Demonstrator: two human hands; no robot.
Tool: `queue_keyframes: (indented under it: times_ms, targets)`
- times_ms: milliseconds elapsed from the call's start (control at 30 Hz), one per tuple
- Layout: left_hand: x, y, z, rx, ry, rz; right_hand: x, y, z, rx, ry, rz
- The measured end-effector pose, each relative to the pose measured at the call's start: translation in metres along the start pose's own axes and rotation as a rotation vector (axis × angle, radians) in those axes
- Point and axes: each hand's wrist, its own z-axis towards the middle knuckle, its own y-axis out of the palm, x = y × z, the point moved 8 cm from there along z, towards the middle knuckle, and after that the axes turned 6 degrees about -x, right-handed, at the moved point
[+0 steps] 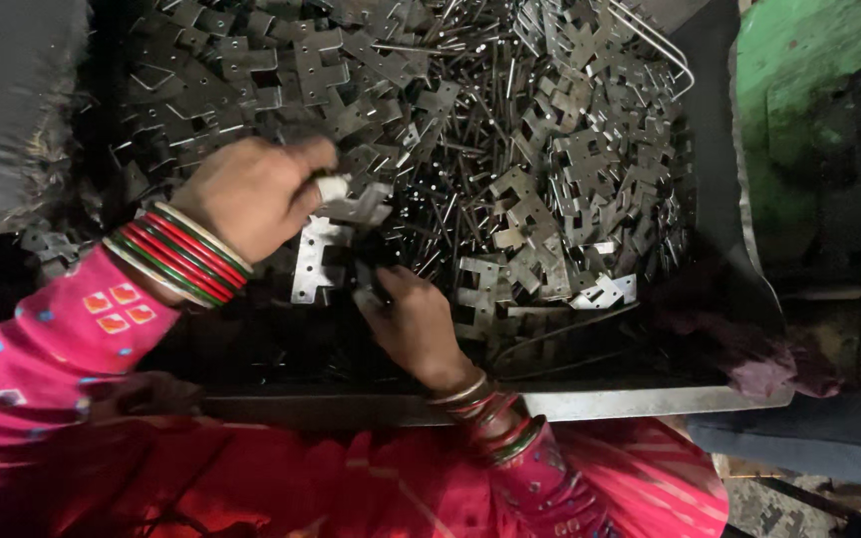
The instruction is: The person picks up metal brackets from a large bin and sorts or inspects them one at a time by hand.
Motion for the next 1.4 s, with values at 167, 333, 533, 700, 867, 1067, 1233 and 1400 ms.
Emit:
queue_keyframes:
  times_ms: [167, 333, 533, 700, 867, 1067, 1233, 1400]
  targets:
    - [-0.008, -0.017, 0.011, 0.032, 0.080, -0.731, 0.039, -0.034, -0.003, 0.081, 0.080, 0.613]
    - [-0.022, -0.005, 0.010, -0.049, -0.121, -1.074, 0.106, -0.063, -0.012, 0.369, 0.515, 1.320]
    - [-0.018, 0.039, 0.019, 0.166, -0.177, -1.344, 0.068, -0.046, -0.006, 0.024, 0.512, 1.537]
    - [0.072, 0.105, -0.019, -0.345, -0.274, -0.676, 0.080, 0.002, -0.040, 0.057, 0.870, 1.318]
    - [0.089, 0.074, -0.023, 0.017, 0.068, -0.496, 0.040, -0.048, -0.016, 0.016, 0.226, 0.828]
    - [0.031, 0.004, -0.009, 0.305, 0.020, -0.091, 0.115, -0.083, -0.017, -0.136, 0.606, -0.387]
    - [-0.038, -0.055, -0.013, 0.490, -0.187, 0.506, 0.175, -0.060, -0.020, -0.247, 0.386, -0.454]
    - [-0.176, -0.082, -0.025, 0.566, -0.572, 0.998, 0.180, -0.053, -0.020, -0.282, 0.475, -0.478]
